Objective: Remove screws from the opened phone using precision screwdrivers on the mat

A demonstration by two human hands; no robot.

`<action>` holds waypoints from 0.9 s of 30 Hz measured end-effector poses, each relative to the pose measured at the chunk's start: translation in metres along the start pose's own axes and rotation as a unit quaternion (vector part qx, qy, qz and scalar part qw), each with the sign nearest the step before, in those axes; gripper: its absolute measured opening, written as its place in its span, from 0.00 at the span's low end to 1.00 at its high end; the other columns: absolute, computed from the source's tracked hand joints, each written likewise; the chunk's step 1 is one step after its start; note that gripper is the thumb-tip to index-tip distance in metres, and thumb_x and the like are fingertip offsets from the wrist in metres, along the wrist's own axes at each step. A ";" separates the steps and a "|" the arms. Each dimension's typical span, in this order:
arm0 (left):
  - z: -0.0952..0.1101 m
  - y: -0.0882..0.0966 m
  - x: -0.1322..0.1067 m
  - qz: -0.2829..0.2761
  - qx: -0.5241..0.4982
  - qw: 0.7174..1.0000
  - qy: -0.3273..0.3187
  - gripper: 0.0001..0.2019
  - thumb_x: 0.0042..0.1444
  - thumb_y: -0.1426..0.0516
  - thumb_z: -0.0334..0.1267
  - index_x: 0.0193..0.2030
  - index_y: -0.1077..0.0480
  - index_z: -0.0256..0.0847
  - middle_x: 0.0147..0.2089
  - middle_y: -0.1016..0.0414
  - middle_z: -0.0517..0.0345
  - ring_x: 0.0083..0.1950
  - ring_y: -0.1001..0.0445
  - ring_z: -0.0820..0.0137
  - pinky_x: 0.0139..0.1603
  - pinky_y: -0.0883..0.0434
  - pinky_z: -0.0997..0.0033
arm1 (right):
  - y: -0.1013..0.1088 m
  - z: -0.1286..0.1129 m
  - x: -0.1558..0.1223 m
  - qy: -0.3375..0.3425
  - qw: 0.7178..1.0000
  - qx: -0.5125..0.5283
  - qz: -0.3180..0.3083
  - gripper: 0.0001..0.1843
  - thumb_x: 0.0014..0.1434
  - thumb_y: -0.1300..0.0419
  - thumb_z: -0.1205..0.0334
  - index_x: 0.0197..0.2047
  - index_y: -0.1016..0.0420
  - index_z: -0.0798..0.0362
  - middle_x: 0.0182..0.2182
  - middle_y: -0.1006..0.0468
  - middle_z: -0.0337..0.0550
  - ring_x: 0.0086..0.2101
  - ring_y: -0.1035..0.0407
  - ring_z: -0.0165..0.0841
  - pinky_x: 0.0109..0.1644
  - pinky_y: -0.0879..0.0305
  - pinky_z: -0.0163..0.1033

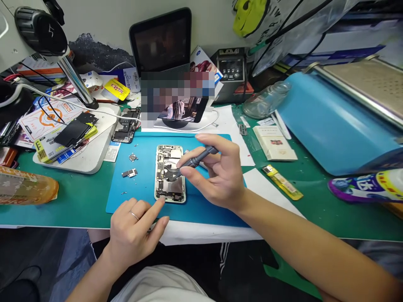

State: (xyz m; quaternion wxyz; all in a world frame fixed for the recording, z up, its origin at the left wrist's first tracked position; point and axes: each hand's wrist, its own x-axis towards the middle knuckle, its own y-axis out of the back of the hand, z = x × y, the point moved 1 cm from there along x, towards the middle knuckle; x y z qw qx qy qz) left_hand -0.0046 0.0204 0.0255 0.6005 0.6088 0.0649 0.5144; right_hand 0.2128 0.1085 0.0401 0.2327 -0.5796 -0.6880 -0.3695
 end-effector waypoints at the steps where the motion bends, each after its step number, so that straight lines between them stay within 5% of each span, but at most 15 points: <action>1: 0.000 -0.001 0.000 -0.006 0.006 1.000 -0.002 0.17 0.65 0.39 0.34 0.60 0.27 0.35 0.31 0.26 0.57 0.30 0.35 0.68 0.32 0.38 0.64 | 0.000 0.000 -0.001 0.010 1.000 -0.016 -0.006 0.35 0.66 0.37 0.72 0.70 0.42 0.40 0.54 0.24 0.46 0.37 0.20 0.32 0.39 0.16 0.39; 9: 0.000 -0.003 0.000 -0.002 0.030 0.999 -0.012 0.17 0.66 0.39 0.38 0.59 0.26 0.33 0.29 0.31 0.58 0.30 0.38 0.67 0.31 0.42 0.64 | -0.005 -0.004 -0.003 0.116 0.986 -0.105 -0.052 0.37 0.66 0.38 0.71 0.73 0.47 0.47 0.46 0.17 0.46 0.37 0.18 0.34 0.45 0.16 0.42; 15: 0.001 -0.003 0.002 -0.023 0.039 0.999 -0.009 0.18 0.66 0.40 0.39 0.60 0.26 0.32 0.30 0.31 0.58 0.30 0.38 0.66 0.32 0.41 0.62 | -0.008 -0.006 -0.001 0.140 0.985 -0.094 -0.048 0.33 0.65 0.39 0.74 0.70 0.42 0.53 0.45 0.17 0.50 0.37 0.18 0.34 0.44 0.16 0.42; 27: 0.002 -0.004 -0.001 -0.015 0.048 0.999 0.000 0.17 0.68 0.41 0.41 0.59 0.26 0.35 0.30 0.29 0.57 0.30 0.34 0.67 0.32 0.39 0.65 | -0.010 -0.004 -0.002 0.145 0.985 -0.086 -0.022 0.36 0.66 0.39 0.71 0.73 0.46 0.50 0.41 0.16 0.45 0.30 0.21 0.33 0.38 0.18 0.42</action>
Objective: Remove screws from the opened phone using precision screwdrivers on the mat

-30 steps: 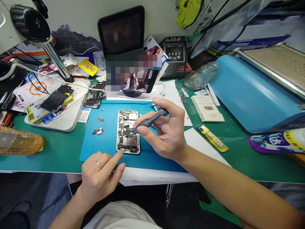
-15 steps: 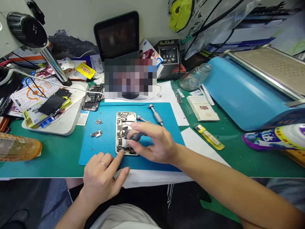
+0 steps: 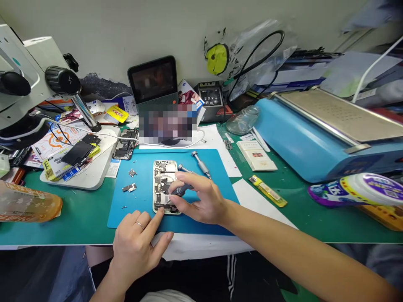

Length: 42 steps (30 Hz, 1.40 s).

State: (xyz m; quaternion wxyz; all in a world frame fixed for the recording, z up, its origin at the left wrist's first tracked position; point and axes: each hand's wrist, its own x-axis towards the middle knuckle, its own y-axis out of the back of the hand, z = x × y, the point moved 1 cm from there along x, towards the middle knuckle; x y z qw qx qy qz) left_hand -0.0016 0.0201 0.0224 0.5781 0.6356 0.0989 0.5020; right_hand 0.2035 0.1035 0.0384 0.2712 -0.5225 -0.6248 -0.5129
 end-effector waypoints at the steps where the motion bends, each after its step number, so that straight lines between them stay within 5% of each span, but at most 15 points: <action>1: 0.000 0.000 0.000 -0.002 0.002 1.000 0.000 0.18 0.69 0.42 0.42 0.60 0.26 0.35 0.30 0.29 0.57 0.31 0.34 0.67 0.32 0.39 0.65 | -0.001 0.000 -0.001 0.000 1.000 0.007 0.006 0.36 0.66 0.39 0.71 0.73 0.47 0.50 0.40 0.17 0.44 0.30 0.21 0.32 0.37 0.18 0.41; 13: -0.001 -0.002 0.000 0.015 0.026 1.000 -0.003 0.17 0.70 0.43 0.43 0.59 0.26 0.34 0.30 0.30 0.57 0.32 0.33 0.66 0.32 0.38 0.64 | -0.008 0.010 -0.009 0.010 0.999 0.037 0.032 0.37 0.66 0.38 0.71 0.74 0.46 0.49 0.34 0.23 0.39 0.29 0.23 0.32 0.34 0.20 0.40; 42: -0.001 -0.005 -0.001 -0.003 0.008 1.000 0.009 0.18 0.70 0.42 0.43 0.60 0.27 0.34 0.32 0.31 0.58 0.33 0.35 0.67 0.35 0.40 0.65 | -0.002 0.006 -0.009 -0.005 0.999 0.037 0.002 0.30 0.71 0.40 0.68 0.72 0.43 0.53 0.45 0.18 0.48 0.37 0.20 0.31 0.45 0.19 0.41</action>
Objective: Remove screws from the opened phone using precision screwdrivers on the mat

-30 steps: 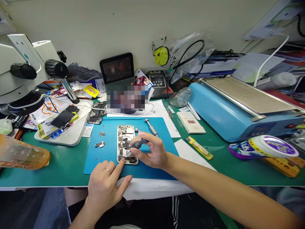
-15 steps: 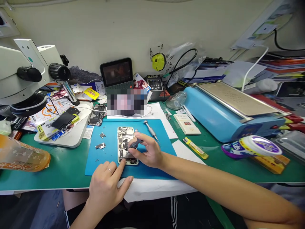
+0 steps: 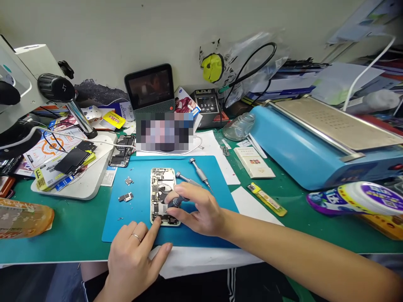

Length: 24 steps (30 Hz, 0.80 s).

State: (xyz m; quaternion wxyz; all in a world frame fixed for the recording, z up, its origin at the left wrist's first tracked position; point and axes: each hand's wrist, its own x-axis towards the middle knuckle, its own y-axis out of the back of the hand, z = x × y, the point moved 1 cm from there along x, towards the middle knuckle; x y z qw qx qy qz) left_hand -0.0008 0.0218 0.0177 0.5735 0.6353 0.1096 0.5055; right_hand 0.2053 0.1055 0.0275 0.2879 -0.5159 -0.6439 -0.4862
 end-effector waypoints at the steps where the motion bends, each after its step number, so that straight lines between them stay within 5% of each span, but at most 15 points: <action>1: 0.000 0.000 0.000 -0.001 -0.002 1.000 0.000 0.18 0.70 0.42 0.43 0.60 0.27 0.34 0.32 0.31 0.58 0.33 0.36 0.67 0.35 0.40 0.65 | 0.000 -0.001 0.000 -0.004 1.000 0.005 -0.001 0.30 0.70 0.40 0.68 0.72 0.43 0.53 0.45 0.18 0.48 0.38 0.21 0.31 0.46 0.19 0.41; 24: 0.001 0.001 0.001 -0.008 0.002 1.000 0.006 0.18 0.70 0.43 0.43 0.60 0.27 0.34 0.31 0.32 0.58 0.33 0.34 0.67 0.34 0.39 0.65 | 0.000 -0.003 0.000 -0.053 0.998 0.029 -0.012 0.30 0.71 0.41 0.67 0.72 0.44 0.51 0.40 0.19 0.43 0.37 0.22 0.31 0.45 0.20 0.41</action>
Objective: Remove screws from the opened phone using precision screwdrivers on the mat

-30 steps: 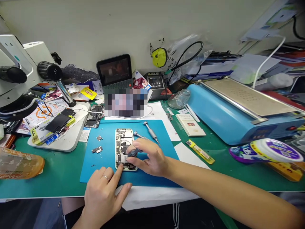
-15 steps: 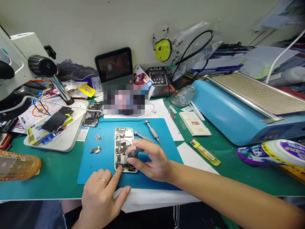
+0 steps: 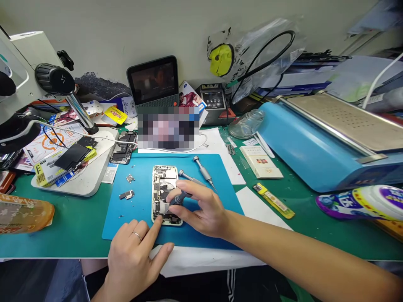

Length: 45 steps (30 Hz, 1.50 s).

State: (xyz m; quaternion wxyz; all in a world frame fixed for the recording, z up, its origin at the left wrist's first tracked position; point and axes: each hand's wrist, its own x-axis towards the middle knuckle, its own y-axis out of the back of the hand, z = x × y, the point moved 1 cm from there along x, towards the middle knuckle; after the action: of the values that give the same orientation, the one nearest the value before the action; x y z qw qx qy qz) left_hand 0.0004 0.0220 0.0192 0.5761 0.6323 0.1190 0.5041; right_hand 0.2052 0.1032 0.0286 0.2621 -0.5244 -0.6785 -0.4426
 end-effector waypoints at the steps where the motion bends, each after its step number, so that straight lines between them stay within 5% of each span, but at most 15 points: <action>1: 0.000 0.000 0.000 -0.001 0.001 1.000 0.000 0.18 0.70 0.43 0.43 0.61 0.27 0.34 0.31 0.32 0.58 0.33 0.34 0.67 0.34 0.39 0.65 | 0.000 0.000 0.000 -0.001 1.000 0.002 0.001 0.30 0.71 0.41 0.67 0.72 0.44 0.50 0.40 0.19 0.43 0.37 0.22 0.31 0.45 0.19 0.41; 33: 0.002 0.001 0.000 -0.007 0.008 1.000 0.003 0.19 0.68 0.41 0.43 0.60 0.26 0.34 0.31 0.30 0.57 0.31 0.34 0.67 0.33 0.40 0.63 | 0.000 0.001 -0.003 0.004 1.000 -0.018 0.003 0.35 0.70 0.39 0.69 0.75 0.48 0.47 0.50 0.20 0.48 0.38 0.19 0.31 0.51 0.17 0.45; 45: 0.002 0.000 0.000 -0.005 0.015 1.000 -0.002 0.19 0.67 0.40 0.44 0.60 0.26 0.35 0.30 0.31 0.59 0.30 0.35 0.68 0.32 0.41 0.64 | -0.001 0.001 -0.001 0.019 0.999 0.008 -0.030 0.34 0.69 0.39 0.70 0.73 0.46 0.48 0.43 0.17 0.45 0.38 0.20 0.32 0.46 0.18 0.42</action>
State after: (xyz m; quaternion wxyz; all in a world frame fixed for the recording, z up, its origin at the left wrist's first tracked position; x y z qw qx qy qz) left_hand 0.0022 0.0211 0.0196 0.5692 0.6414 0.1281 0.4982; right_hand 0.2051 0.1030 0.0270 0.2658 -0.4935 -0.6922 -0.4546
